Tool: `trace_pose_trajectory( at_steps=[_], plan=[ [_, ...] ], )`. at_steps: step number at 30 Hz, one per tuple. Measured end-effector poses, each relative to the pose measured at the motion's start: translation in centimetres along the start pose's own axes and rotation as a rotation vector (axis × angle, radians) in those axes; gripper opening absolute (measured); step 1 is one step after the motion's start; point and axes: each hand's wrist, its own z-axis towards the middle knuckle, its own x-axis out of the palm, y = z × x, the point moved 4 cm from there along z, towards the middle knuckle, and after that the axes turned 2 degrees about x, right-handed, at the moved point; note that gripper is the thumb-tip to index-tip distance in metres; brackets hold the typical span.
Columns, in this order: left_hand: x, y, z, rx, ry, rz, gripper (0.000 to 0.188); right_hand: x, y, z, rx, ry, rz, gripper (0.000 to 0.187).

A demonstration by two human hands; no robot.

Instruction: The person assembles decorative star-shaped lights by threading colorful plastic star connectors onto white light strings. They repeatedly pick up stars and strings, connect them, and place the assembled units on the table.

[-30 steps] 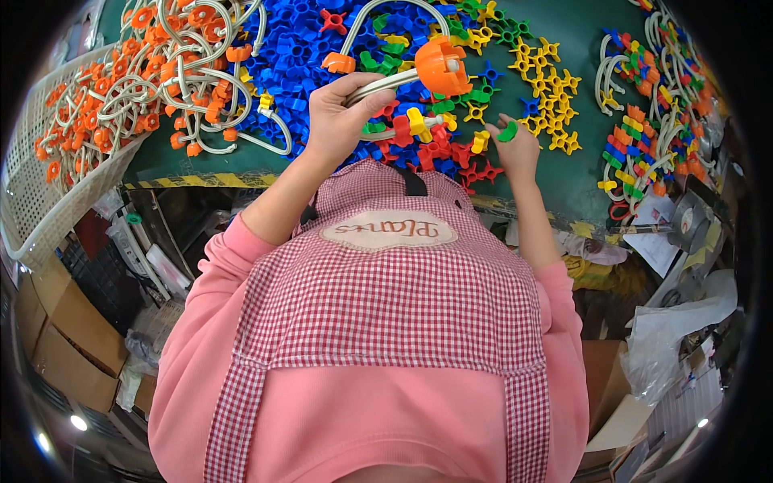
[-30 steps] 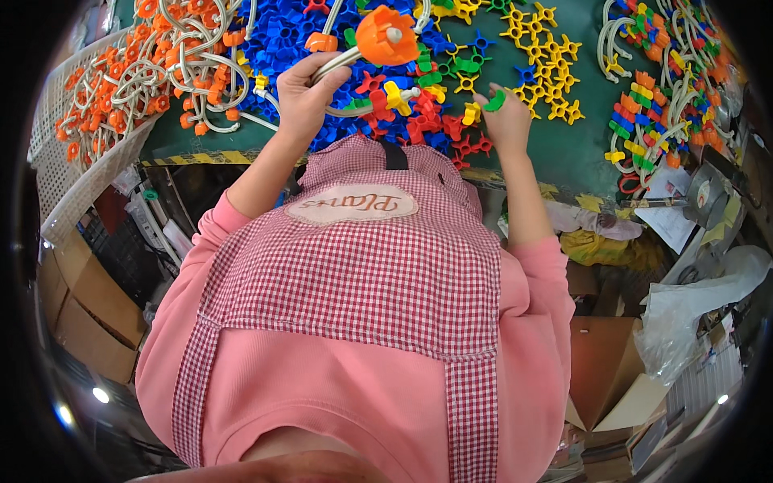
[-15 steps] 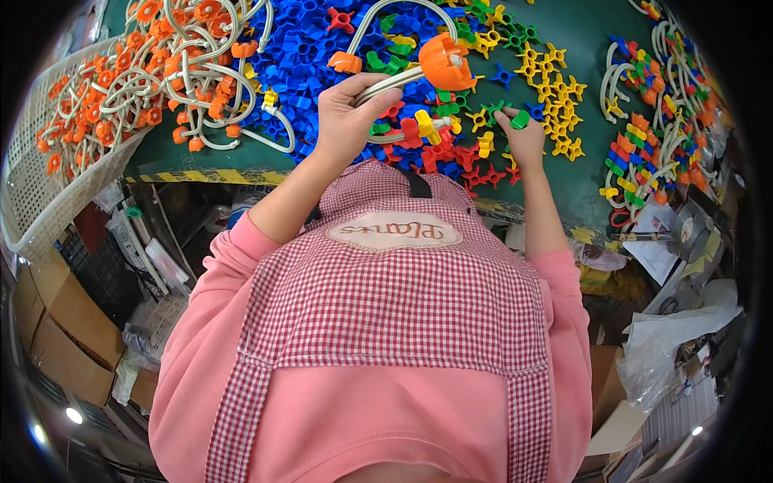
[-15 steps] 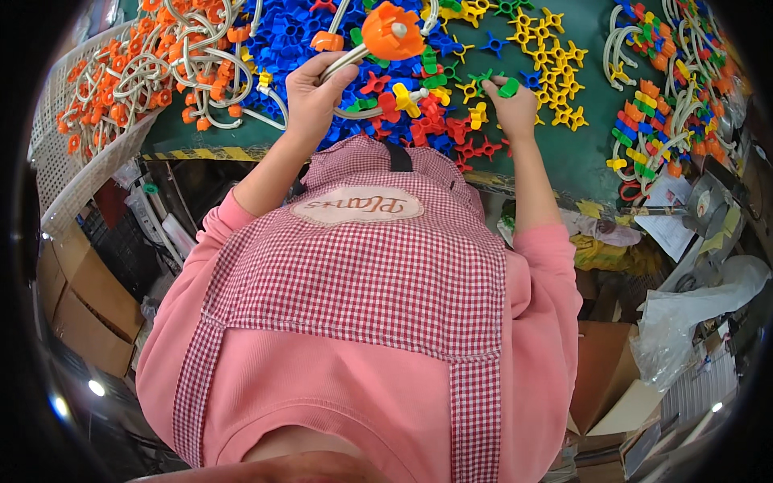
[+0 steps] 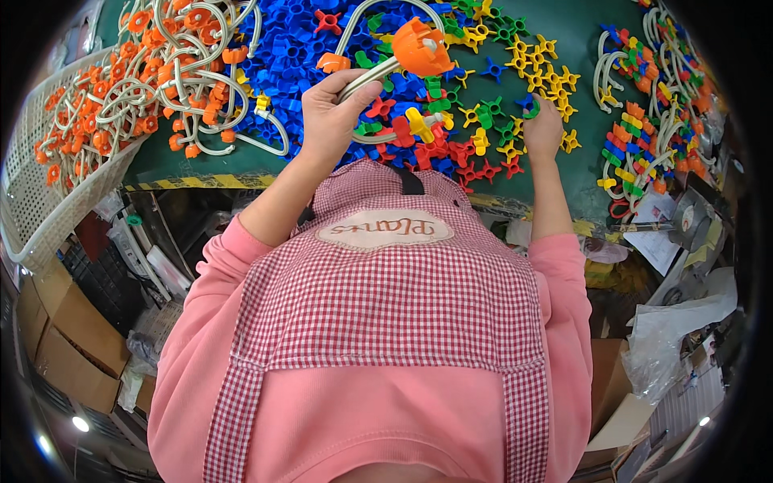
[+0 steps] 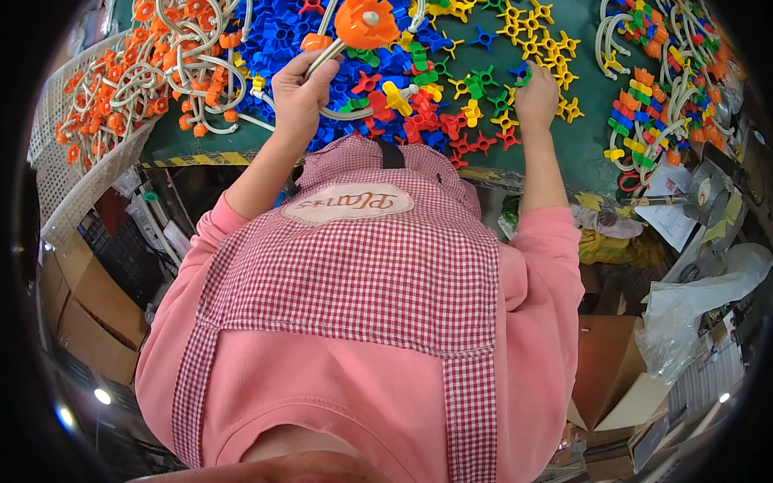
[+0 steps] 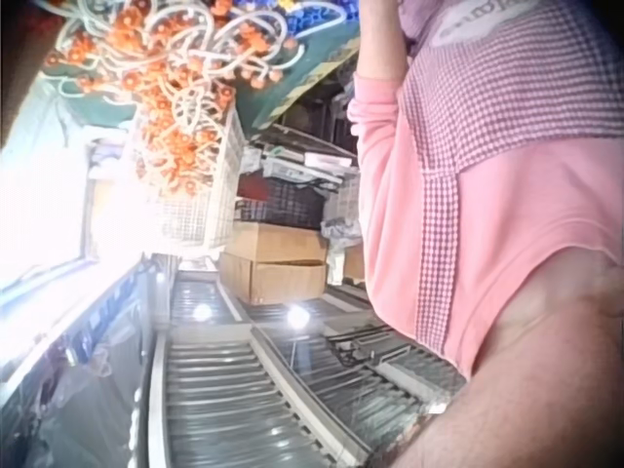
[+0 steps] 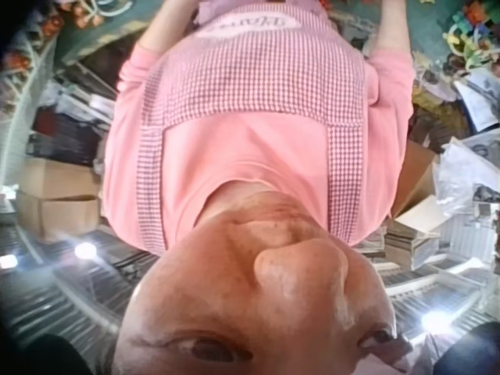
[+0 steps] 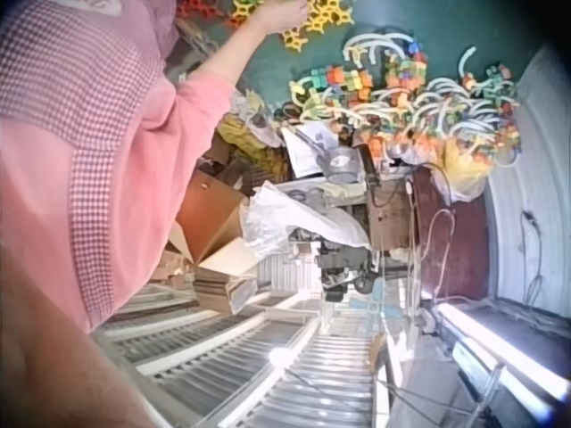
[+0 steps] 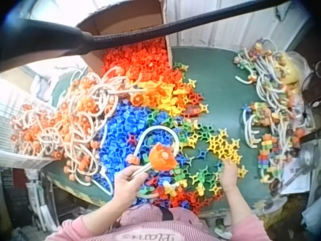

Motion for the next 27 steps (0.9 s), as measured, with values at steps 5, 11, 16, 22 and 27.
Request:
trace_pose_trajectory(
  at_steps=[5, 11, 16, 22, 27],
  plan=[
    [1.0, 0.0, -0.3, 0.049, -0.038, 0.02, 0.022, -0.8, 0.6, -0.8, 0.018, 0.068, 0.196, 0.028],
    [3.7, -0.8, -0.5, 0.007, 0.185, -0.107, 0.022, -5.7, 11.0, -4.5, -0.052, 0.566, 1.044, 0.033],
    [3.6, -1.4, -0.5, 0.039, 0.217, -0.186, 0.022, -6.7, 13.8, -5.1, -0.22, 0.717, 0.915, 0.052],
    [3.7, -1.3, 0.3, -0.067, 0.028, -0.378, 0.021, -6.6, 12.0, -4.4, -0.052, 0.38, 1.465, 0.028],
    [4.9, -0.6, 2.0, -0.142, 0.139, -0.585, 0.029, -4.5, 10.6, -3.9, 0.276, 0.451, 1.666, 0.018]
  ],
)
